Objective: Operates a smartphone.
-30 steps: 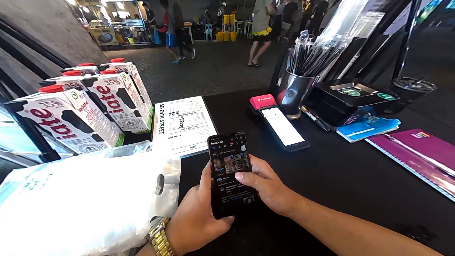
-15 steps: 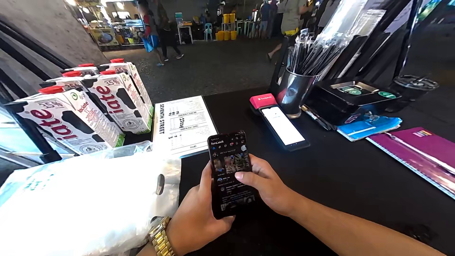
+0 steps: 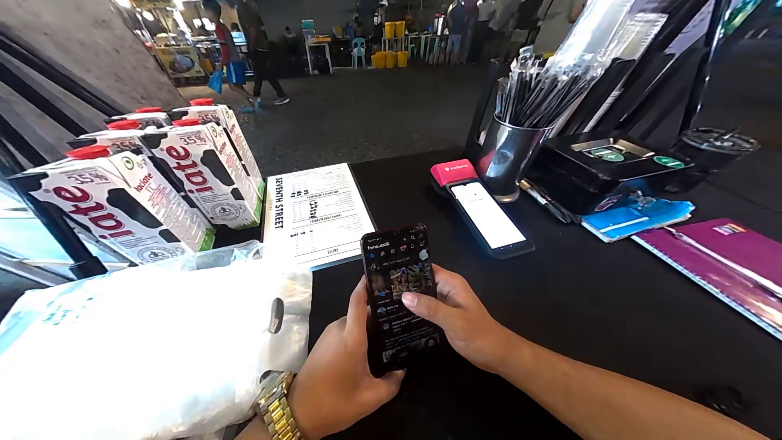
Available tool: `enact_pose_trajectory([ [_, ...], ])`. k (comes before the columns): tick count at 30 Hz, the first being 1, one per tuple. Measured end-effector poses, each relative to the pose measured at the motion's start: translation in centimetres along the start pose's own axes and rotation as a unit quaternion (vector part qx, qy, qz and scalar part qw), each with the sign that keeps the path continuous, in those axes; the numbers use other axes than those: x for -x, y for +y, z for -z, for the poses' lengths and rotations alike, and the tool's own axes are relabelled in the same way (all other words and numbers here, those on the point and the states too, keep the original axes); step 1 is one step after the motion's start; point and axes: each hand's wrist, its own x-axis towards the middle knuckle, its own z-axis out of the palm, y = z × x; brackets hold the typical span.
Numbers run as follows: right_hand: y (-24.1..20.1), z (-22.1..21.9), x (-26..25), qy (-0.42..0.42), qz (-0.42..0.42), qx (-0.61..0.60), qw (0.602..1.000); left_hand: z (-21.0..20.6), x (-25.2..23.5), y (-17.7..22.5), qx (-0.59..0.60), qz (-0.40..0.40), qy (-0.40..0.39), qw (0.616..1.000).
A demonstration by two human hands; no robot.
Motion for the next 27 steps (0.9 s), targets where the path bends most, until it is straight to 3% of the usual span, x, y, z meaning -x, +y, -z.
enact_pose_trajectory([
  [5,0.2,0.2,0.0,-0.02,0.0,-0.015,1.0,0.1,0.1,-0.1,0.012,0.008,-0.008,1.0],
  [11,0.1,0.9,-0.3,-0.089,-0.027,-0.052,0.994,0.3,-0.3,-0.3,0.149,0.031,-0.001,0.988],
  [17,-0.4,1.4,-0.3,-0.151,-0.118,-0.116,0.975,0.3,-0.8,-0.6,0.247,0.028,0.023,0.968],
  [27,-0.1,0.9,-0.2,-0.109,-0.089,-0.05,0.989,0.3,-0.4,-0.6,0.157,0.035,0.004,0.987],
])
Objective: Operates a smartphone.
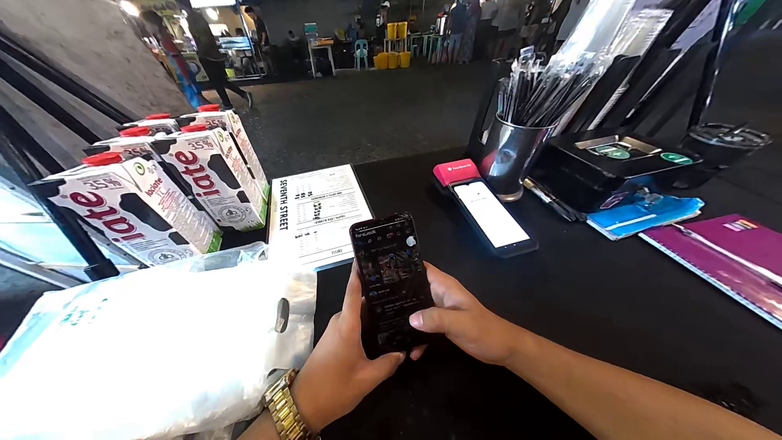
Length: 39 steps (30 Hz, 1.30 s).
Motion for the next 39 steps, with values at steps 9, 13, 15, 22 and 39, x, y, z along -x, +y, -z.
enact_pose_trajectory([
  [9,0.19,-0.11,-0.06,0.011,0.035,0.062,0.997,-0.15,0.05,0.02,-0.028,0.005,0.005,1.0],
  [13,0.21,-0.14,0.02,0.012,0.028,0.061,0.998,-0.22,0.13,-0.05,-0.042,0.012,0.009,0.999],
  [15,0.23,-0.16,0.01,0.01,0.03,0.058,0.998,-0.15,0.19,-0.11,-0.048,0.017,0.007,0.999],
  [22,0.39,-0.15,-0.01,0.009,0.042,0.051,0.998,0.1,0.14,-0.31,-0.027,0.003,-0.003,1.0],
  [39,0.3,-0.18,0.0,0.029,0.017,0.087,0.996,0.03,0.11,0.3,-0.051,0.032,0.003,0.998],
])
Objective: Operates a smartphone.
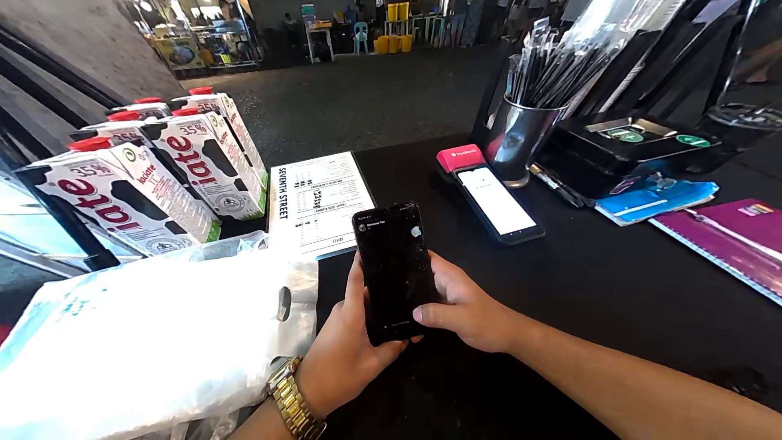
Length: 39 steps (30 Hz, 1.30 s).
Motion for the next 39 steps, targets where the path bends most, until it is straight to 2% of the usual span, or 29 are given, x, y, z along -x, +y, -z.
enact_pose_trajectory([
  [6,-0.26,0.08,-0.09,-0.016,-0.012,0.0,1.0,-0.08,0.4,0.1,-0.01,-0.002,0.017,1.0],
  [10,-0.32,0.17,0.0,-0.032,-0.037,-0.074,0.996,-0.14,0.48,0.23,0.002,-0.014,0.026,1.0],
  [15,-0.82,-0.27,-0.12,0.006,-0.074,-0.131,0.989,-0.05,0.6,0.43,-0.003,-0.005,0.032,0.999],
  [39,-0.82,-0.18,0.1,0.019,-0.079,-0.149,0.985,-0.13,0.51,0.29,-0.008,-0.022,0.028,0.999],
])
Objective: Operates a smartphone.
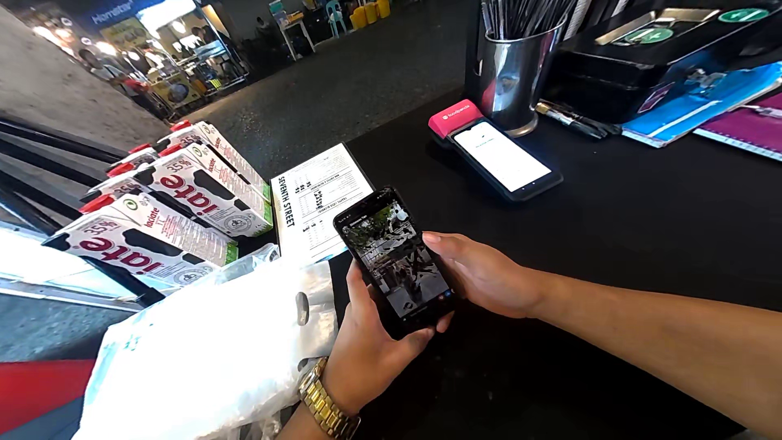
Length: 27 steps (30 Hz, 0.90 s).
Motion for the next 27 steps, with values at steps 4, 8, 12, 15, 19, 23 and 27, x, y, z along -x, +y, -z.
enact_pose_trajectory([
  [4,-0.01,-0.02,0.03,0.003,0.001,0.005,1.0,0.01,-0.02,0.06,0.002,0.001,-0.003,1.0],
  [8,0.03,0.05,0.07,0.005,-0.001,0.004,1.0,0.05,-0.14,0.12,0.001,0.011,-0.007,1.0],
  [12,0.14,0.22,-0.03,0.002,0.011,0.0,1.0,0.15,-0.24,0.1,0.007,0.01,-0.02,1.0],
  [15,0.19,0.25,-0.07,0.003,0.022,0.0,1.0,0.2,-0.3,0.14,0.01,0.009,-0.026,1.0],
  [19,0.32,0.23,-0.03,0.0,0.019,-0.005,1.0,0.31,-0.41,0.23,0.029,0.012,-0.037,0.999],
  [23,0.53,0.14,0.05,-0.011,0.021,-0.025,0.999,0.41,-0.43,0.23,0.036,0.003,-0.044,0.998],
  [27,0.63,0.14,0.06,-0.018,0.02,-0.01,1.0,0.52,-0.55,0.2,0.031,0.007,-0.042,0.999],
])
